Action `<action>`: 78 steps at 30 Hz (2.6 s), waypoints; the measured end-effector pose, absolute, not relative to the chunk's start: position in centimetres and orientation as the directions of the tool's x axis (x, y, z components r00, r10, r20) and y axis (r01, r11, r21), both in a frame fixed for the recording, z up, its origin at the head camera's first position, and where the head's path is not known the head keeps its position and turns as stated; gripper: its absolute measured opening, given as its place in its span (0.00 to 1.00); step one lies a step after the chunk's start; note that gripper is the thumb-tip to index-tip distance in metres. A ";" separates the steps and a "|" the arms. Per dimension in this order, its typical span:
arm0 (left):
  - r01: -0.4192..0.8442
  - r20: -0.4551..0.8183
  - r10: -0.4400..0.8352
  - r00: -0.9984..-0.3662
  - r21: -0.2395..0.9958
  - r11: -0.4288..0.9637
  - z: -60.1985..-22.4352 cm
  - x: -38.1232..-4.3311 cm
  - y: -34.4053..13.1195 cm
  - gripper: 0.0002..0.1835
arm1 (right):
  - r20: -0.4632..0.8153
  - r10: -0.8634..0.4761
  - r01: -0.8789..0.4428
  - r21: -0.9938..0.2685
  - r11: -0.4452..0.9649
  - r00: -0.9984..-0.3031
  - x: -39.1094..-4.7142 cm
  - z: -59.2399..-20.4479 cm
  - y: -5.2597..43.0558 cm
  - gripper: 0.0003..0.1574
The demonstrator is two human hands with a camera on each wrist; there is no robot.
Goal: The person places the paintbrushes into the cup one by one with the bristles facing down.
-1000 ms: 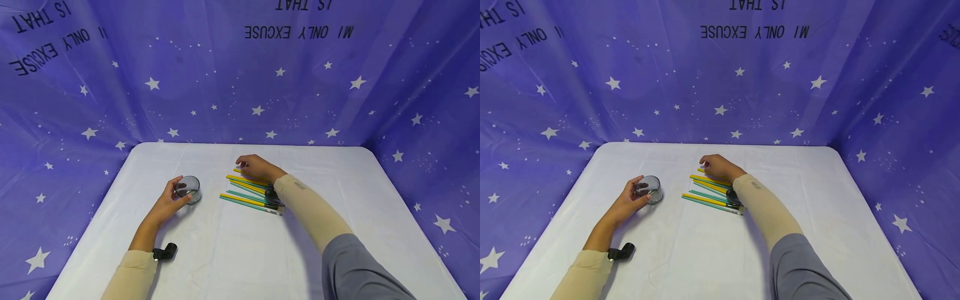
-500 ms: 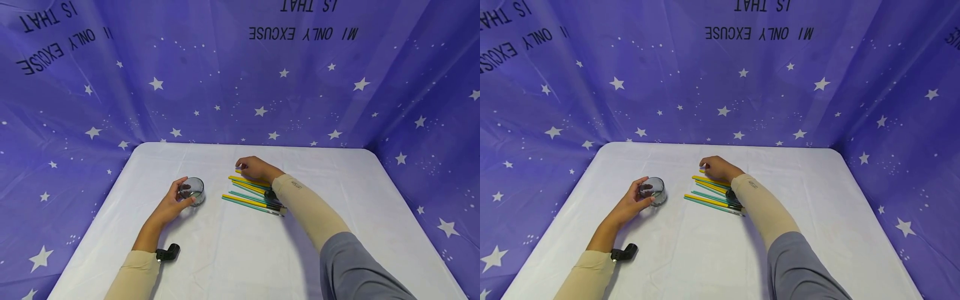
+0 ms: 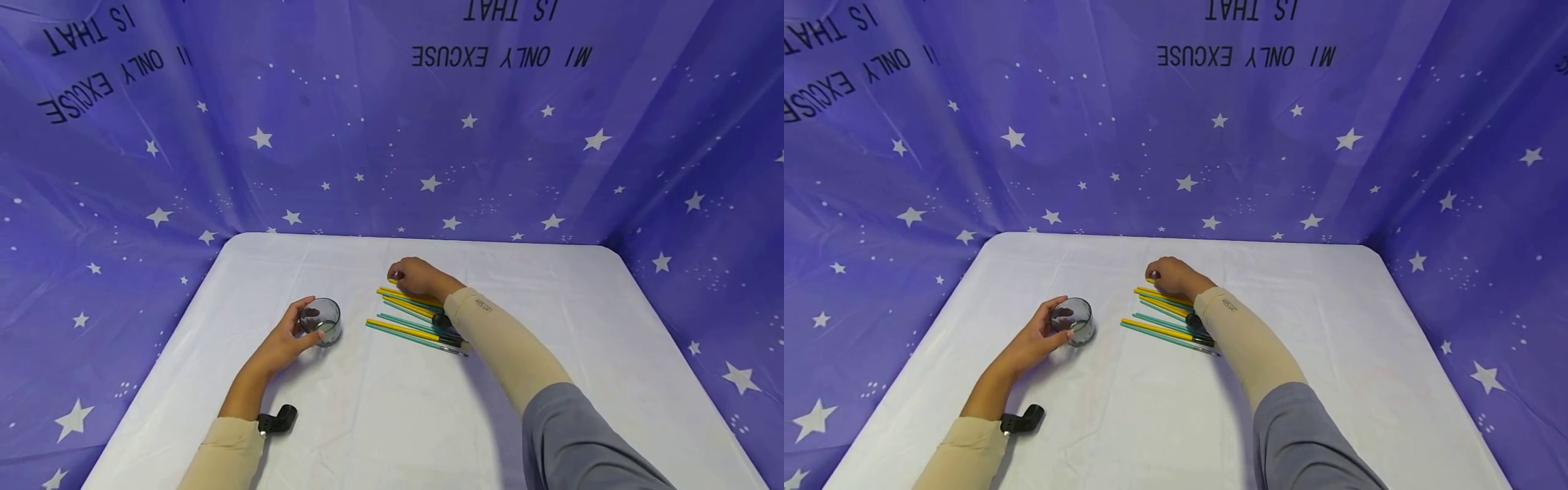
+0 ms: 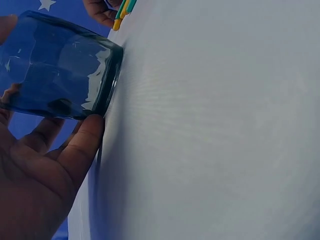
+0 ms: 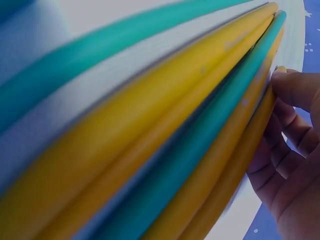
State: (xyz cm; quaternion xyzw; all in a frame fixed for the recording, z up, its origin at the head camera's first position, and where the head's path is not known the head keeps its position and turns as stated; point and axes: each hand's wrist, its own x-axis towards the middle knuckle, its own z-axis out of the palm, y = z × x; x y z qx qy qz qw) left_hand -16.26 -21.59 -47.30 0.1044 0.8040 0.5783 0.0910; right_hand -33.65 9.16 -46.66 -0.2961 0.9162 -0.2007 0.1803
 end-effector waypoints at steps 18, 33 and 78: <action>0.068 -0.021 0.274 -0.962 0.948 0.312 -47.4 -15.7 -21.5 0.41 | -0.125 -0.589 -0.440 -0.546 0.713 -0.799 -32.6 -43.7 9.9 0.18; 0.060 -0.030 0.287 -0.957 0.952 0.301 -47.3 -16.1 -21.3 0.42 | 0.039 -0.565 -0.467 -0.609 0.641 -0.824 -31.4 -39.0 9.9 0.16; 0.073 -0.014 0.283 -0.959 0.954 0.293 -47.8 -16.3 -21.5 0.42 | 0.335 -0.368 -0.428 -0.880 0.208 -0.868 -26.4 -35.4 4.9 0.15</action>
